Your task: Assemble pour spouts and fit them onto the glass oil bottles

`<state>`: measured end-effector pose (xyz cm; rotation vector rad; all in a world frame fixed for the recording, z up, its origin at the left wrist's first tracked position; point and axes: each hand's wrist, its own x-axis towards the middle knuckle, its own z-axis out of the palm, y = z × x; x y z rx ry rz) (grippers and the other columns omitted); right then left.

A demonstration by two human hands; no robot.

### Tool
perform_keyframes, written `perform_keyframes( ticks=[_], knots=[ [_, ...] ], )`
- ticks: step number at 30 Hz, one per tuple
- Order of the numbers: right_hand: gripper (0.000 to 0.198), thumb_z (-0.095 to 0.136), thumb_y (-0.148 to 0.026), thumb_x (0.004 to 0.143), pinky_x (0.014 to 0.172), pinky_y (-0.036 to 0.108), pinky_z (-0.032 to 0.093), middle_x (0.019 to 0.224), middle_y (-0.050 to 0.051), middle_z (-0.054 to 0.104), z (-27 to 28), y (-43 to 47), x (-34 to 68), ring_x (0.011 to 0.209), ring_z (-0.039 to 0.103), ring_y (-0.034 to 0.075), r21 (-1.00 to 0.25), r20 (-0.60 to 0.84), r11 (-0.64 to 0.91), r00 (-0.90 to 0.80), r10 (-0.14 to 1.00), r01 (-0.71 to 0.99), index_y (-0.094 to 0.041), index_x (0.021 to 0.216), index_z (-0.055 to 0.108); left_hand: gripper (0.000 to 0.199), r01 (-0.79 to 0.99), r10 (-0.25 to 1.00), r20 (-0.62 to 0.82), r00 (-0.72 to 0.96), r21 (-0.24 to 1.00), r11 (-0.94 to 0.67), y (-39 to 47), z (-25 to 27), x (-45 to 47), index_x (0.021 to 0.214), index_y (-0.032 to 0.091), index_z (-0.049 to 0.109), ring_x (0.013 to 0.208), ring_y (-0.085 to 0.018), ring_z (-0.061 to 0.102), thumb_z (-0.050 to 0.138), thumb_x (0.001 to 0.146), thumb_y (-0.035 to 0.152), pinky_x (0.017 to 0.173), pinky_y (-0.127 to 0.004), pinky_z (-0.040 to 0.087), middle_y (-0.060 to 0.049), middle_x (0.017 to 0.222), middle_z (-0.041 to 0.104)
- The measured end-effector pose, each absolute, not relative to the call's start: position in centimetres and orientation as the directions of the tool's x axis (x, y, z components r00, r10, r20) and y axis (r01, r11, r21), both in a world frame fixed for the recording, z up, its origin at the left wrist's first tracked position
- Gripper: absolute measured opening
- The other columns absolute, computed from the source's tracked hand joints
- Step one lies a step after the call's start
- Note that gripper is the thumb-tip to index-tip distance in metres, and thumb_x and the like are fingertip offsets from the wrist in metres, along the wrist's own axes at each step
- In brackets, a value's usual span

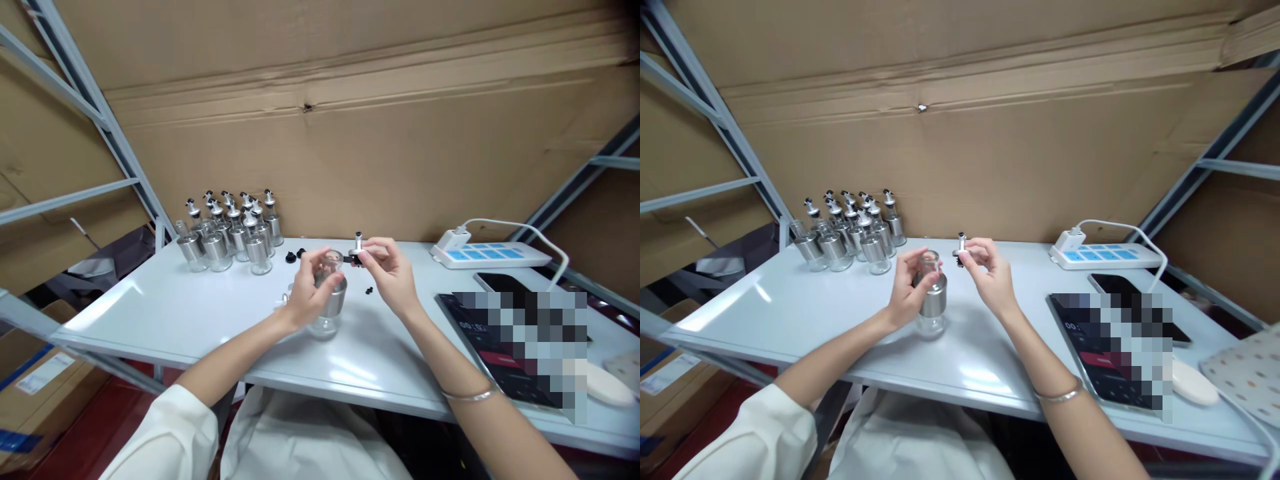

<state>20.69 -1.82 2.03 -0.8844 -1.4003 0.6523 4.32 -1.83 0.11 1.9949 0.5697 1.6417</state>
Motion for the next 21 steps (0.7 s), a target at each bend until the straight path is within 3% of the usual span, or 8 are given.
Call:
perform_keyframes(
  ticks=[4, 13, 21],
  knots=[
    [0.027, 0.059, -0.048, 0.081, 0.073, 0.035, 0.051, 0.081, 0.001, 0.066, 2.0, -2.1, 20.6, 0.069, 0.065, 0.017, -0.81, 0.579, 0.565, 0.063, 0.813, 0.16, -0.026, 0.096, 0.056, 0.038, -0.014, 0.604, 0.755, 0.254, 0.627, -0.778, -1.9, -1.1, 4.5, 0.121, 0.026, 0.035, 0.089, -0.014, 0.063, 0.051, 0.09, 0.04, 0.081, -0.032, 0.052, -0.006, 0.105, 0.06],
    [0.017, 0.057, -0.041, 0.086, 0.075, 0.035, 0.052, 0.088, 0.003, 0.068, 1.4, -2.5, 19.9, 0.08, 0.067, 0.018, -0.699, 0.704, 0.665, 0.088, 0.705, 0.264, -0.025, 0.092, 0.055, 0.042, 0.027, 0.629, 0.722, 0.29, 0.65, -0.759, -2.3, -2.3, 4.6, 0.124, 0.024, 0.034, 0.096, -0.018, 0.061, 0.052, 0.089, 0.039, 0.088, -0.039, 0.049, -0.01, 0.113, 0.057],
    [0.012, 0.057, -0.028, 0.089, 0.074, 0.034, 0.056, 0.101, 0.005, 0.069, 1.1, -3.3, 18.8, 0.093, 0.069, 0.019, -0.559, 0.828, 0.811, 0.178, 0.532, 0.174, -0.025, 0.094, 0.046, 0.047, -0.04, 0.688, 0.636, 0.35, 0.744, -0.667, -2.7, -1.9, 4.8, 0.124, 0.023, 0.034, 0.1, -0.02, 0.061, 0.056, 0.086, 0.04, 0.09, -0.041, 0.048, -0.012, 0.117, 0.057]
  ],
)
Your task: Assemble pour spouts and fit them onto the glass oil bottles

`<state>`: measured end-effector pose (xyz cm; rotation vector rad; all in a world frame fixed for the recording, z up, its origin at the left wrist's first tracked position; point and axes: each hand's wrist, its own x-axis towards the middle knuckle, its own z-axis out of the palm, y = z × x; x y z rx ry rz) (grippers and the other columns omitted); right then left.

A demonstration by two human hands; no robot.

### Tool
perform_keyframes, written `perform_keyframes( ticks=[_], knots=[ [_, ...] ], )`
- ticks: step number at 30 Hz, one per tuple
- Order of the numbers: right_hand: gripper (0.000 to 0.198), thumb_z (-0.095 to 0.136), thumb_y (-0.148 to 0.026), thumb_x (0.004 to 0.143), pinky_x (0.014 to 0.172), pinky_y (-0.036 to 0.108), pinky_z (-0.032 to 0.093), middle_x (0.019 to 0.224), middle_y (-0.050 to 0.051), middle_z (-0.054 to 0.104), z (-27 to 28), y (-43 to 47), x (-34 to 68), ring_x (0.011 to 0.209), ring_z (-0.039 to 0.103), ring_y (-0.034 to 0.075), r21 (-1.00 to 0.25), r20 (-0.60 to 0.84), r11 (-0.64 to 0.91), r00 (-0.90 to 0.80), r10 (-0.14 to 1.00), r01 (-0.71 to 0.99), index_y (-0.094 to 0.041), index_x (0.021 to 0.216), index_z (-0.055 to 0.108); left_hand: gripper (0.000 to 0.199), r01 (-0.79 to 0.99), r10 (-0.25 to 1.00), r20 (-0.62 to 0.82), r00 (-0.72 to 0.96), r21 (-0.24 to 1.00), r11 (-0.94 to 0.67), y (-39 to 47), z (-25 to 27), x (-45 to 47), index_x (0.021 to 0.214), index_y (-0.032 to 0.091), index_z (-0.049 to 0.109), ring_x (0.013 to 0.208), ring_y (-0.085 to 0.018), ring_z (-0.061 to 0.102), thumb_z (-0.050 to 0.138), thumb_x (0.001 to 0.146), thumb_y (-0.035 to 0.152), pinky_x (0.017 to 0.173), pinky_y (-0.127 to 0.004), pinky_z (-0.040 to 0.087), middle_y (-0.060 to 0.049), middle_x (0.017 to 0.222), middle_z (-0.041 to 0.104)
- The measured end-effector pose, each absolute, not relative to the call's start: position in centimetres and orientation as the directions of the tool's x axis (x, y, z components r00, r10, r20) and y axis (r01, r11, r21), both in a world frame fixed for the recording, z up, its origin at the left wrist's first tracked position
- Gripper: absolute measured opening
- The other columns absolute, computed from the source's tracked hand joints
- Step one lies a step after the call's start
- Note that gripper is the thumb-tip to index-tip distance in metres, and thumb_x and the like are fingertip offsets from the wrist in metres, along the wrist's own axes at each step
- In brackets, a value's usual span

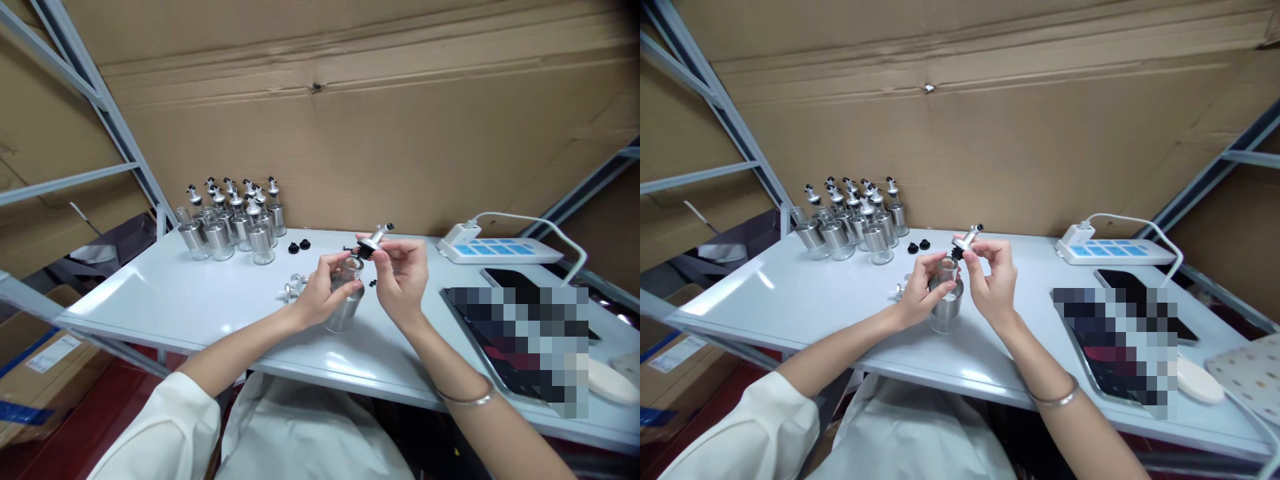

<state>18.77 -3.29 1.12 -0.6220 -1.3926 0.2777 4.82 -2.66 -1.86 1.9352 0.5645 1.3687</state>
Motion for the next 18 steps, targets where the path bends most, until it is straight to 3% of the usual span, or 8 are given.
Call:
perform_keyframes(
  ticks=[7, 13, 18],
  knots=[
    [0.012, 0.057, -0.025, 0.088, 0.074, 0.036, 0.056, 0.095, 0.005, 0.069, 0.52, -3.29, 18.73, 0.093, 0.069, 0.021, -0.484, 0.875, 0.839, 0.106, 0.473, 0.248, -0.024, 0.097, 0.049, 0.046, -0.045, 0.669, 0.648, 0.364, 0.73, -0.682, -2.51, -1.58, 4.66, 0.12, 0.021, 0.035, 0.098, -0.019, 0.063, 0.058, 0.085, 0.042, 0.087, -0.037, 0.049, -0.012, 0.112, 0.061],
    [0.017, 0.055, -0.021, 0.088, 0.074, 0.037, 0.055, 0.102, 0.006, 0.069, 0.33, -3.27, 18.95, 0.087, 0.069, 0.02, -0.405, 0.91, 0.863, 0.039, 0.413, 0.3, -0.024, 0.105, 0.053, 0.045, -0.026, 0.662, 0.655, 0.363, 0.718, -0.696, -2.44, -1.79, 4.73, 0.119, 0.021, 0.034, 0.096, -0.019, 0.062, 0.057, 0.086, 0.041, 0.085, -0.035, 0.048, -0.01, 0.107, 0.062],
    [0.017, 0.054, -0.021, 0.089, 0.077, 0.038, 0.056, 0.104, 0.006, 0.069, 0.42, -3.4, 18.94, 0.095, 0.068, 0.022, -0.377, 0.918, 0.875, 0.0, 0.396, 0.304, -0.025, 0.106, 0.055, 0.044, -0.035, 0.66, 0.663, 0.354, 0.714, -0.699, -2.44, -1.81, 4.75, 0.117, 0.02, 0.035, 0.091, -0.018, 0.063, 0.057, 0.085, 0.043, 0.083, -0.035, 0.047, -0.009, 0.105, 0.062]
  ],
)
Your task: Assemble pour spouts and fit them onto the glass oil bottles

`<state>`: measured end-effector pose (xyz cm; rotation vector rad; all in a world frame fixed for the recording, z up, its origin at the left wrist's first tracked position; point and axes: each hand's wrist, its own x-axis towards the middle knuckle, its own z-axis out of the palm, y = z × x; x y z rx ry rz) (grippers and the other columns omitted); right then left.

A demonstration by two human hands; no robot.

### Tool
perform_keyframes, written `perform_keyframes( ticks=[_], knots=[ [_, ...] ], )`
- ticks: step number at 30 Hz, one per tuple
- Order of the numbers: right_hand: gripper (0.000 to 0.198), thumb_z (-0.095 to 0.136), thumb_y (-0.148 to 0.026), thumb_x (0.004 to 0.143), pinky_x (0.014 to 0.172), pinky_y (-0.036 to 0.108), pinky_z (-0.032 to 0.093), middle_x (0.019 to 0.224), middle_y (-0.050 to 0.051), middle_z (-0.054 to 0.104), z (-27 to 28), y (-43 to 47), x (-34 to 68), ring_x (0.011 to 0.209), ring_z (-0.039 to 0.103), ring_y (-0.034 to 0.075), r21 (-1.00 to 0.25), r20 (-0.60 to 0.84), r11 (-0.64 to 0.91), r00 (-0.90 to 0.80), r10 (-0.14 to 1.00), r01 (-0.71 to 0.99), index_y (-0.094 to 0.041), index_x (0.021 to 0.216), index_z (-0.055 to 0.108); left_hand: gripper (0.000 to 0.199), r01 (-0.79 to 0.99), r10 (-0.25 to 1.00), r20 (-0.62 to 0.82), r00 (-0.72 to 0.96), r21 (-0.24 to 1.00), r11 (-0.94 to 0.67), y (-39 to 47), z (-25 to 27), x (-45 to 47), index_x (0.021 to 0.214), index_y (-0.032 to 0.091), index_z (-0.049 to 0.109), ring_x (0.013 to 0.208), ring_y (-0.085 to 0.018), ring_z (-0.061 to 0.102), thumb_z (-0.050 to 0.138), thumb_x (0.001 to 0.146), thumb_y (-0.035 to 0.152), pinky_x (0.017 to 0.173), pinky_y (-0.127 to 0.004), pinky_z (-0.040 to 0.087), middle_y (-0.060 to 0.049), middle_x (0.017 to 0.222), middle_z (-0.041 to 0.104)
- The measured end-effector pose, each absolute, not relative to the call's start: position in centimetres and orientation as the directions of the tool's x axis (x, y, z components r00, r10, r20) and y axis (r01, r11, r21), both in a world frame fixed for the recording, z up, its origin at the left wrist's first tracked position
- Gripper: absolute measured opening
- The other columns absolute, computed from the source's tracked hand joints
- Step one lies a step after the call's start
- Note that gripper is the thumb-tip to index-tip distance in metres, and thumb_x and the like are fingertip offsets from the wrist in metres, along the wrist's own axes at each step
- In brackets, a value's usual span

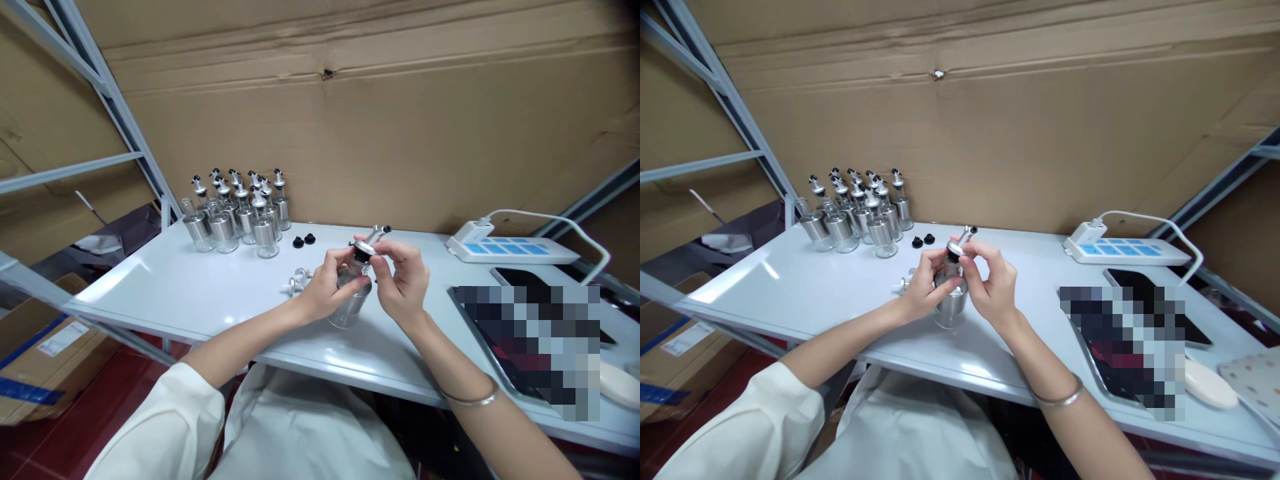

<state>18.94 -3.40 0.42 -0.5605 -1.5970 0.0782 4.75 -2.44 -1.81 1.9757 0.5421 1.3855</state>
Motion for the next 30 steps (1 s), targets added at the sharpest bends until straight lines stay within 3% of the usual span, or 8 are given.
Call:
perform_keyframes(
  ticks=[5, 11, 17, 23, 30],
  knots=[
    [0.019, 0.045, -0.023, 0.093, 0.075, 0.036, 0.054, 0.102, 0.006, 0.071, 0.5, -3.5, 19.0, 0.093, 0.068, 0.021, -0.361, 0.928, 0.886, 0.014, 0.373, 0.293, -0.024, 0.105, 0.06, 0.046, -0.069, 0.645, 0.686, 0.336, 0.701, -0.71, -2.6, -1.7, 5.0, 0.12, 0.022, 0.031, 0.09, -0.016, 0.062, 0.057, 0.086, 0.039, 0.082, -0.034, 0.048, -0.01, 0.108, 0.062],
    [0.023, 0.045, -0.026, 0.093, 0.066, 0.03, 0.053, 0.091, 0.002, 0.072, 0.8, -3.4, 19.3, 0.075, 0.067, 0.017, -0.319, 0.944, 0.889, 0.034, 0.327, 0.328, -0.026, 0.102, 0.065, 0.059, -0.053, 0.577, 0.724, 0.377, 0.639, -0.767, -2.5, -1.3, 4.7, 0.138, 0.03, 0.024, 0.086, -0.014, 0.06, 0.055, 0.088, 0.034, 0.082, -0.034, 0.048, -0.008, 0.116, 0.06],
    [0.026, 0.046, -0.02, 0.086, 0.066, 0.032, 0.054, 0.093, 0.002, 0.069, 0.5, -3.1, 19.7, 0.073, 0.065, 0.017, -0.315, 0.938, 0.887, -0.03, 0.344, 0.337, -0.026, 0.105, 0.062, 0.055, -0.059, 0.579, 0.698, 0.421, 0.658, -0.751, -2.5, -0.8, 4.3, 0.138, 0.032, 0.029, 0.088, -0.015, 0.06, 0.053, 0.089, 0.035, 0.083, -0.034, 0.049, -0.007, 0.12, 0.058],
    [0.043, 0.053, -0.009, 0.072, 0.067, 0.033, 0.054, 0.095, 0.003, 0.066, 0.5, -3.2, 19.5, 0.074, 0.063, 0.017, -0.281, 0.942, 0.895, -0.08, 0.327, 0.347, -0.026, 0.112, 0.057, 0.052, -0.097, 0.581, 0.69, 0.432, 0.676, -0.731, -2.5, -0.9, 4.4, 0.136, 0.032, 0.027, 0.096, -0.016, 0.06, 0.052, 0.09, 0.034, 0.086, -0.034, 0.048, -0.006, 0.111, 0.06],
    [0.039, 0.054, -0.011, 0.073, 0.066, 0.035, 0.054, 0.093, 0.003, 0.066, 0.6, -3.1, 19.5, 0.074, 0.063, 0.018, -0.281, 0.94, 0.885, -0.081, 0.332, 0.372, -0.026, 0.11, 0.057, 0.052, -0.106, 0.62, 0.636, 0.46, 0.732, -0.673, -2.5, -0.5, 4.3, 0.134, 0.032, 0.028, 0.1, -0.017, 0.06, 0.053, 0.089, 0.038, 0.089, -0.035, 0.047, -0.007, 0.12, 0.058]
  ],
)
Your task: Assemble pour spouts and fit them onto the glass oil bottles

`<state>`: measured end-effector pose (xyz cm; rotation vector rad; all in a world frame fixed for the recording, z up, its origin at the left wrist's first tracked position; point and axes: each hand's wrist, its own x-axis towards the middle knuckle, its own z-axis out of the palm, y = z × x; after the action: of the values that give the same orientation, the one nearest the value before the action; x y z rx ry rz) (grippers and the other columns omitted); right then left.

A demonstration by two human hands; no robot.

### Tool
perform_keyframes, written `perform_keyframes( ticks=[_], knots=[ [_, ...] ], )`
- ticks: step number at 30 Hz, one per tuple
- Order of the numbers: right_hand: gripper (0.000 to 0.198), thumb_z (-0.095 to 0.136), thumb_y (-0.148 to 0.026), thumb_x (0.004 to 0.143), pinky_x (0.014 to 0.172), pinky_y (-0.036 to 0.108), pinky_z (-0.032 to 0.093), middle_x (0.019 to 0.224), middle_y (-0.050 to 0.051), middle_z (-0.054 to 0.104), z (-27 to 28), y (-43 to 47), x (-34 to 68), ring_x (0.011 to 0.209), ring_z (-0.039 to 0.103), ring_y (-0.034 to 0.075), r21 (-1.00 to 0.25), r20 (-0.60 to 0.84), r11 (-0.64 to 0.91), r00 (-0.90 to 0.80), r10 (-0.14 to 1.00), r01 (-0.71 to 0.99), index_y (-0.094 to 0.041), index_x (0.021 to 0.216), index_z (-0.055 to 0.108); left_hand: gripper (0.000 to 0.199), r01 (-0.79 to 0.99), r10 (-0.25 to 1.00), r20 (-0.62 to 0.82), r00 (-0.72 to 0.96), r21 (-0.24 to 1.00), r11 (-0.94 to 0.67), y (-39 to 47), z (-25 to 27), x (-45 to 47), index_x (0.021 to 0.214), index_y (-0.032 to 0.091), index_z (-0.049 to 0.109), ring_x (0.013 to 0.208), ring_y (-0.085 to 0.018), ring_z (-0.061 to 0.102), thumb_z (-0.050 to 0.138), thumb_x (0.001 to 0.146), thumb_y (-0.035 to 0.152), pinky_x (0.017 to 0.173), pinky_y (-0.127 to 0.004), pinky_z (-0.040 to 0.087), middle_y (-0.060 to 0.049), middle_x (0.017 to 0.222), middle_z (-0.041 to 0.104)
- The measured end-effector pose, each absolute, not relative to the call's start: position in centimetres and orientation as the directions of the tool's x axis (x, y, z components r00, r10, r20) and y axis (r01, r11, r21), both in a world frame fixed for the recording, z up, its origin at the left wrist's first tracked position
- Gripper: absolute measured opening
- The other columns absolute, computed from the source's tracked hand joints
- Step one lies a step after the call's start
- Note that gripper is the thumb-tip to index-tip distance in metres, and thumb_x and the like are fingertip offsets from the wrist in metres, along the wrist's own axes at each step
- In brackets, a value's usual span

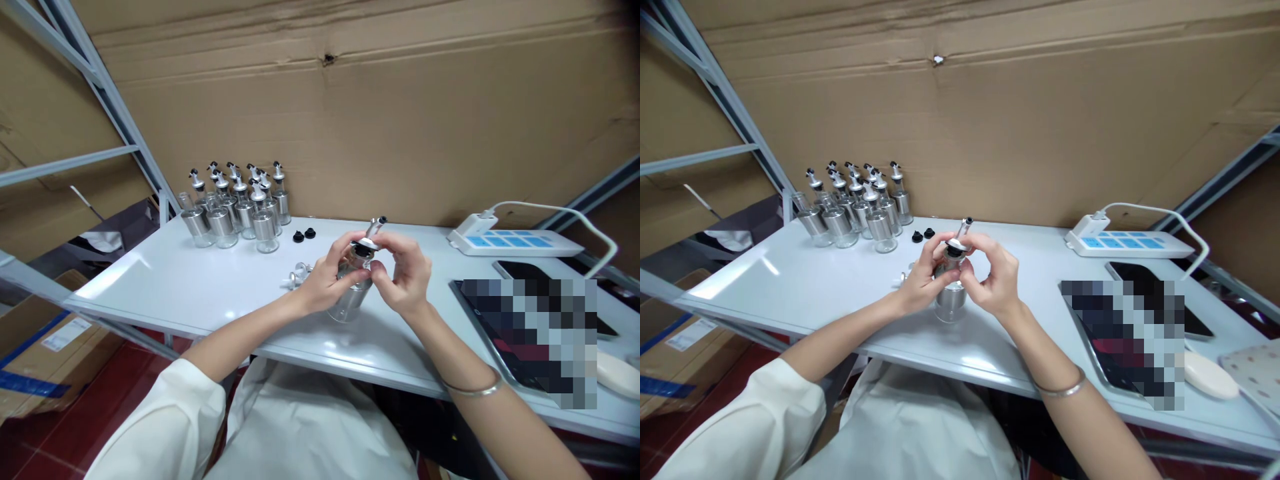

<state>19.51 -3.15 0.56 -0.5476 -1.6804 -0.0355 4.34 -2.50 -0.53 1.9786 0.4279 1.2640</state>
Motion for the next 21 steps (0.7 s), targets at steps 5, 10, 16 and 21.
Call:
perform_keyframes(
  ticks=[5, 10, 16, 21],
  knots=[
    [0.037, 0.052, -0.011, 0.074, 0.066, 0.035, 0.055, 0.094, 0.003, 0.067, 0.82, -3.18, 19.45, 0.074, 0.063, 0.018, -0.278, 0.938, 0.883, -0.09, 0.334, 0.377, -0.026, 0.107, 0.057, 0.052, -0.142, 0.633, 0.619, 0.465, 0.758, -0.637, -2.48, -0.44, 4.37, 0.132, 0.031, 0.029, 0.101, -0.017, 0.059, 0.055, 0.088, 0.039, 0.087, -0.034, 0.047, -0.007, 0.12, 0.057],
    [0.039, 0.05, -0.009, 0.074, 0.068, 0.035, 0.055, 0.096, 0.003, 0.067, 1.03, -3.25, 19.3, 0.078, 0.064, 0.018, -0.283, 0.937, 0.891, -0.095, 0.336, 0.356, -0.026, 0.108, 0.057, 0.051, -0.169, 0.646, 0.609, 0.46, 0.774, -0.61, -2.5, -0.58, 4.39, 0.129, 0.031, 0.029, 0.096, -0.016, 0.06, 0.055, 0.087, 0.042, 0.086, -0.034, 0.047, -0.007, 0.119, 0.057],
    [0.033, 0.052, -0.012, 0.075, 0.079, 0.043, 0.054, 0.103, 0.006, 0.067, 0.86, -3.14, 19.33, 0.096, 0.065, 0.025, -0.294, 0.928, 0.903, -0.134, 0.348, 0.312, -0.025, 0.104, 0.057, 0.043, -0.202, 0.631, 0.647, 0.429, 0.749, -0.631, -2.24, -0.91, 4.6, 0.121, 0.03, 0.032, 0.091, -0.013, 0.06, 0.055, 0.087, 0.043, 0.083, -0.033, 0.048, -0.007, 0.12, 0.055],
    [0.03, 0.053, -0.012, 0.076, 0.08, 0.045, 0.053, 0.103, 0.007, 0.066, 0.77, -3.1, 19.22, 0.096, 0.065, 0.026, -0.293, 0.931, 0.915, -0.135, 0.339, 0.279, -0.026, 0.103, 0.056, 0.039, -0.205, 0.618, 0.664, 0.421, 0.733, -0.648, -2.07, -1.09, 4.7, 0.118, 0.03, 0.032, 0.09, -0.012, 0.059, 0.054, 0.087, 0.044, 0.083, -0.032, 0.047, -0.006, 0.119, 0.055]
  ],
)
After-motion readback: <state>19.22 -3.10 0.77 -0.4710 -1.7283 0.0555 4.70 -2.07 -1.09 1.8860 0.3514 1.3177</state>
